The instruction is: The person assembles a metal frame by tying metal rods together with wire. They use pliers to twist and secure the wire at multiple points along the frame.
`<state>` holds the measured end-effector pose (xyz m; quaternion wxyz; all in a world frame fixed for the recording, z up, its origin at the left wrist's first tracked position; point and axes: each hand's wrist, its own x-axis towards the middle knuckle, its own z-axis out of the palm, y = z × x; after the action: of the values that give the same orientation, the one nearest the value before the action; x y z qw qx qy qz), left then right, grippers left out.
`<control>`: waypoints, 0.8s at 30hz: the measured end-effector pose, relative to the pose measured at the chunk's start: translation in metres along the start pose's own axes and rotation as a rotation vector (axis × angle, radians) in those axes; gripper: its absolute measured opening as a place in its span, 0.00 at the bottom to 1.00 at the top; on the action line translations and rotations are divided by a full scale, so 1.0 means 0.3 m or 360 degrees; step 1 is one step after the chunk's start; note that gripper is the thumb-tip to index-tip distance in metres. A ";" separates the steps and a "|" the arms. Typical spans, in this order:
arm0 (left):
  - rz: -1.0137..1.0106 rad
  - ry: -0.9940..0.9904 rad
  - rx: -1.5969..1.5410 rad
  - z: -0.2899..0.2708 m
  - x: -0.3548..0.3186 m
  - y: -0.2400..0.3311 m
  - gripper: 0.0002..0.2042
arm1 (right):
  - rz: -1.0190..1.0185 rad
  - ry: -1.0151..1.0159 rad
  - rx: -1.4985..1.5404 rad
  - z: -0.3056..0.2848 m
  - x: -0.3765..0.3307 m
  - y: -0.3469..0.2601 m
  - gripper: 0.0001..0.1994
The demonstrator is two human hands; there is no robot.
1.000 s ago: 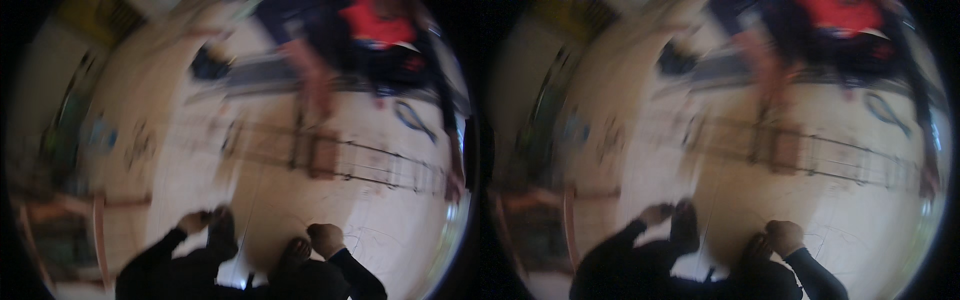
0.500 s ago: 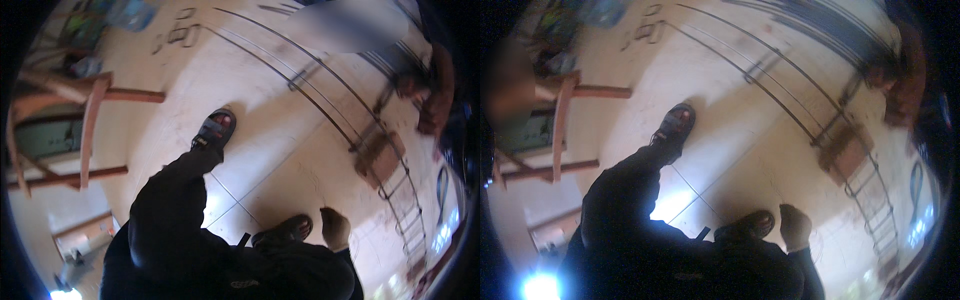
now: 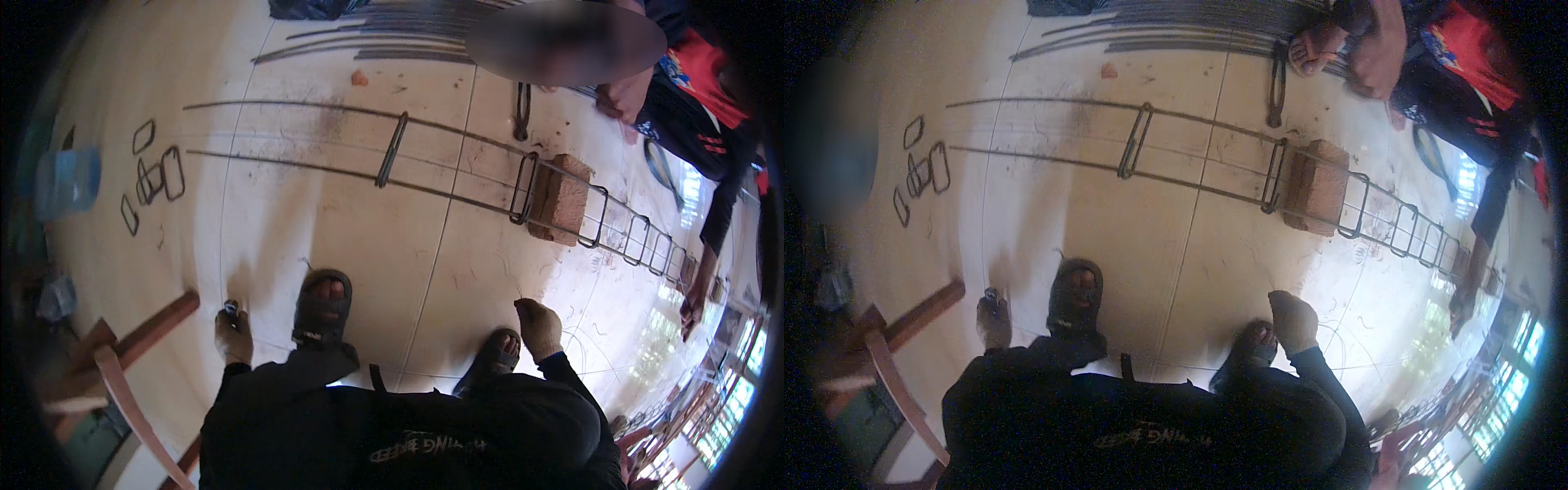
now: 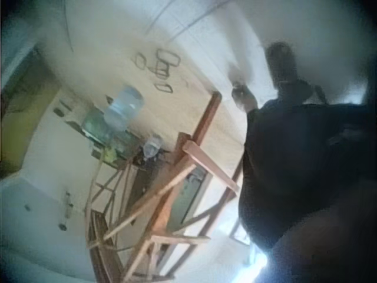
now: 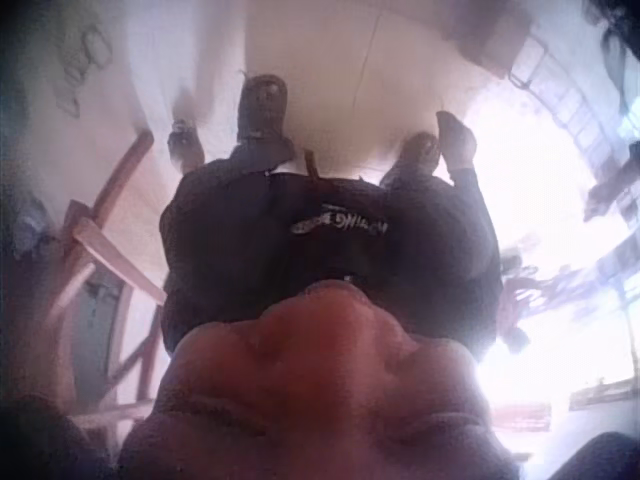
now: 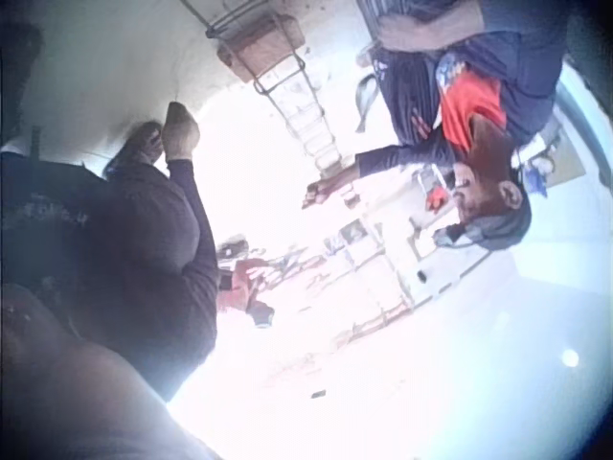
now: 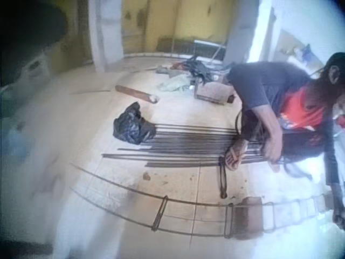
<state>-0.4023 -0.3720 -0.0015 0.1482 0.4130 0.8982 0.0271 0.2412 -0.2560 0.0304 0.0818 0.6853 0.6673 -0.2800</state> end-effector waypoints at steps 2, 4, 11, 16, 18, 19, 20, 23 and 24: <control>-0.0148 -0.0026 -0.0028 0.041 0.042 -0.027 0.16 | 0.0002 0.0032 0.0043 -0.015 -0.027 -0.060 0.14; -0.0087 -0.0154 -0.0042 0.051 0.082 -0.029 0.18 | -0.0025 -0.0008 -0.0062 -0.074 -0.043 -0.117 0.13; 0.0866 0.0156 -0.0496 0.018 0.195 0.245 0.21 | 0.0082 -0.0315 -0.0243 -0.216 -0.170 -0.251 0.11; 0.1195 -0.0536 -0.0641 -0.177 0.353 0.920 0.15 | 0.0142 -0.0258 -0.0272 -0.255 -0.234 -0.289 0.07; 0.1265 -0.0528 -0.0622 -0.206 0.425 1.079 0.16 | 0.0146 -0.0286 -0.0283 -0.323 -0.271 -0.336 0.07; 0.1306 -0.0526 -0.0599 -0.200 0.444 1.153 0.17 | 0.0267 -0.0400 -0.0295 -0.329 -0.290 -0.334 0.08; 0.1353 -0.0625 -0.0544 -0.182 0.471 1.202 0.17 | 0.0257 -0.0328 -0.0274 -0.324 -0.316 -0.325 0.08; 0.1283 -0.1021 -0.0674 -0.071 0.622 1.251 0.19 | 0.0296 -0.0194 -0.0291 -0.323 -0.371 -0.326 0.08; 0.1218 -0.1168 -0.0680 -0.021 0.648 1.268 0.19 | 0.0396 -0.0380 -0.0222 -0.367 -0.365 -0.383 0.08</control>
<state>-0.2445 0.0244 0.0222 0.5103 0.6520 0.5490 0.1147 0.1664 -0.2865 0.2058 0.2418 0.7171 0.5807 -0.3001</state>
